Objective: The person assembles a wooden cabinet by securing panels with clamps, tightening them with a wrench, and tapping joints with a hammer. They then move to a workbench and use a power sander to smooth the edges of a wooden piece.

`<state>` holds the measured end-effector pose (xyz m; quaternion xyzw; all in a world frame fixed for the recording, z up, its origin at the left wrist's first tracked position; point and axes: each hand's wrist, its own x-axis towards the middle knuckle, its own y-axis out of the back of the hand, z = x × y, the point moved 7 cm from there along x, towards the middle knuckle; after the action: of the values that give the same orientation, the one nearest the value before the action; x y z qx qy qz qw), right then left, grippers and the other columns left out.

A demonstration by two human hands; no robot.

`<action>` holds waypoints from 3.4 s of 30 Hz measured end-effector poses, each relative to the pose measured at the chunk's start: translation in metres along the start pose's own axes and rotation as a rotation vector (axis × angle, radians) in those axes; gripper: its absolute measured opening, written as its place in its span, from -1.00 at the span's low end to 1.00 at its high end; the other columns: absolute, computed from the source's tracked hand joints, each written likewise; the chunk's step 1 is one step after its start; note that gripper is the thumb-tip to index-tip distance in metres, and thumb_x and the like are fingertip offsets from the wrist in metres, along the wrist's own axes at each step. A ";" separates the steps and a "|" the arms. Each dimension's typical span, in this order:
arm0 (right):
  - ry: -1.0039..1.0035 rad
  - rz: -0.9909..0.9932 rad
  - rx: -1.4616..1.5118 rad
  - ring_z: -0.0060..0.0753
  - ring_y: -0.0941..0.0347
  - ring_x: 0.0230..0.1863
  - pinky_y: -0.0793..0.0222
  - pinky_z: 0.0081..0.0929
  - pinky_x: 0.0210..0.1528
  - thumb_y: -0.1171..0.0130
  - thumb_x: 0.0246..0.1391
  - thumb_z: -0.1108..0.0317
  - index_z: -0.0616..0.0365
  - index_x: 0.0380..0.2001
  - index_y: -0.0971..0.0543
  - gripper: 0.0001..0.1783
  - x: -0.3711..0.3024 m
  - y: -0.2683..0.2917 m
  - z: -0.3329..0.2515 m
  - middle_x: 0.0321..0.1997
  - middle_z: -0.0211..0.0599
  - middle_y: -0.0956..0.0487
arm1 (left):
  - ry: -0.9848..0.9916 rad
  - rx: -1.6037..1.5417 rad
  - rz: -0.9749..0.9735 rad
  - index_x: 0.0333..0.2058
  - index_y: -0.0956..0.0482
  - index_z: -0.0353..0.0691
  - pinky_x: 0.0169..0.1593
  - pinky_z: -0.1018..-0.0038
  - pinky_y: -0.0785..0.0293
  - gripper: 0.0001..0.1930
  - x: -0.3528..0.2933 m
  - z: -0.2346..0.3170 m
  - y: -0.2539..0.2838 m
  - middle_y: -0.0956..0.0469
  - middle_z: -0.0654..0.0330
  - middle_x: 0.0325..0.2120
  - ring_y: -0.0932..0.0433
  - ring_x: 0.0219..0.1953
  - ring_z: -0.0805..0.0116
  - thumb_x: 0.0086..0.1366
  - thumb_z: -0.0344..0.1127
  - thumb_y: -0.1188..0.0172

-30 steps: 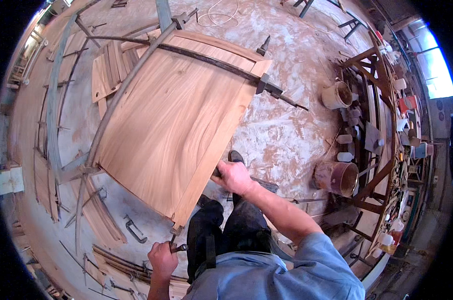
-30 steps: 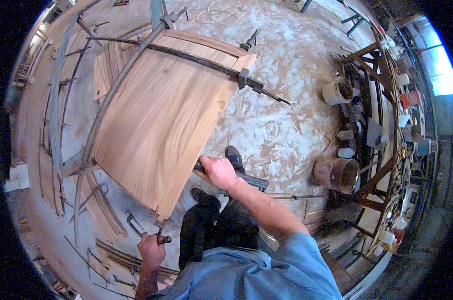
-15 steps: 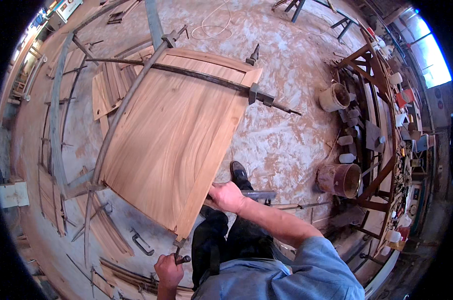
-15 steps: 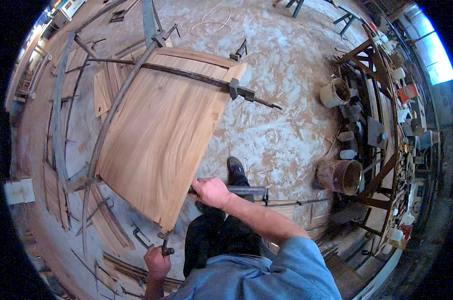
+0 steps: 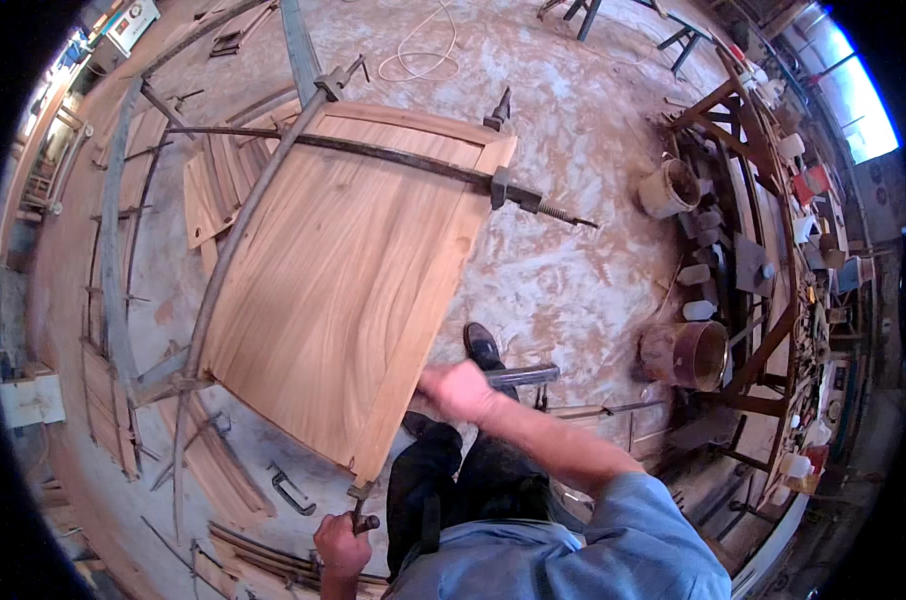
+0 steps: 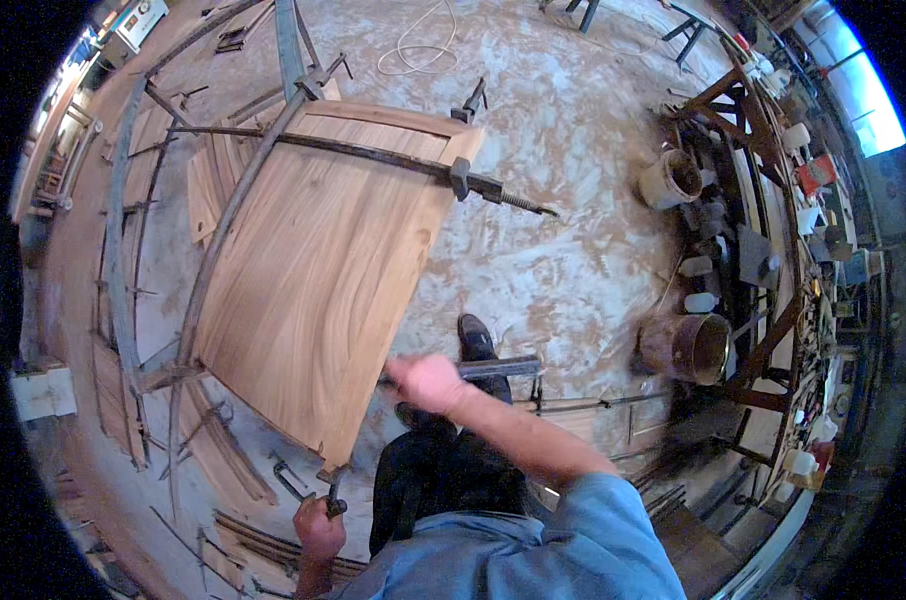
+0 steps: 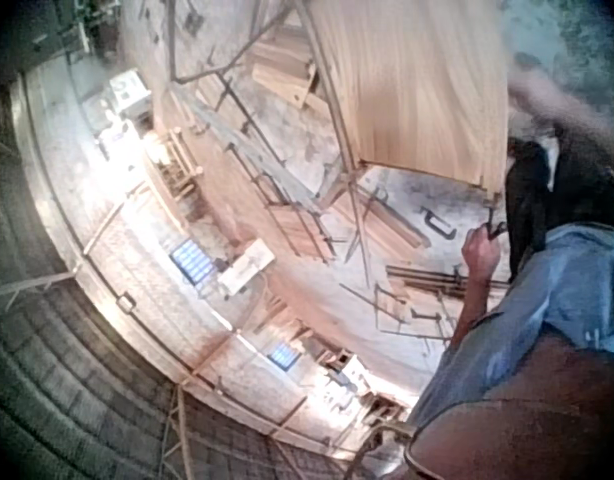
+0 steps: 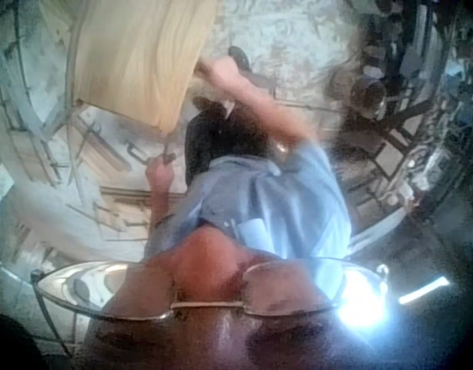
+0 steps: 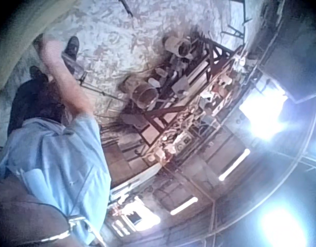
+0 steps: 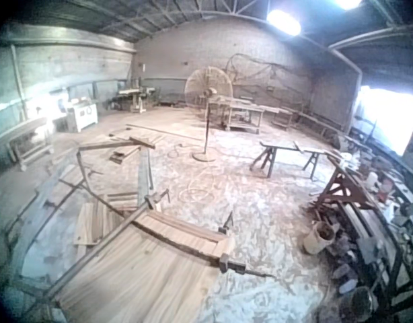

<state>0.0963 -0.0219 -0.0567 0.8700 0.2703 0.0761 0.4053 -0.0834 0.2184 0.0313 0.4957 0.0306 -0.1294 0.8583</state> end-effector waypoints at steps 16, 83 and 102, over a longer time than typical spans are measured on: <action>-0.253 0.149 0.100 0.08 -0.51 -0.40 -0.43 -0.07 -0.40 -0.20 0.00 0.15 0.12 -0.23 -0.38 -0.64 -0.006 -0.003 0.003 -0.44 -0.04 -0.55 | -0.023 -0.058 0.050 -0.53 -0.46 -0.28 -0.48 0.16 -0.35 -0.87 -0.001 0.010 0.000 -0.43 0.07 -0.67 -0.41 -0.57 -0.01 -0.10 -0.46 -0.22; -0.928 -0.267 0.167 0.23 -0.49 -0.29 -0.38 0.00 -0.31 -0.25 -0.03 -0.04 0.15 -0.34 -0.46 -0.54 -0.189 0.076 0.185 -0.41 0.10 -0.55 | 0.294 0.272 -0.169 -0.04 -0.47 -0.30 -0.20 0.14 -0.40 -0.49 0.017 -0.042 -0.022 -0.50 -0.02 -0.38 -0.43 -0.28 -0.02 -0.08 -0.53 -0.18; -0.866 -0.579 0.031 0.04 -0.55 -0.34 -0.47 -0.12 -0.31 -0.13 0.03 -0.02 0.05 -0.32 -0.61 -0.63 -0.225 0.106 0.333 -0.42 0.05 -0.55 | 0.942 0.164 0.203 -0.10 -0.51 -0.39 -0.18 0.13 -0.39 -0.71 0.088 0.003 0.011 -0.50 -0.14 -0.33 -0.48 -0.25 -0.14 0.25 -0.35 -0.05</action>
<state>0.0670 -0.4186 -0.1778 0.7172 0.3086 -0.4099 0.4716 0.0041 0.2036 0.0261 0.5667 0.3569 0.1913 0.7175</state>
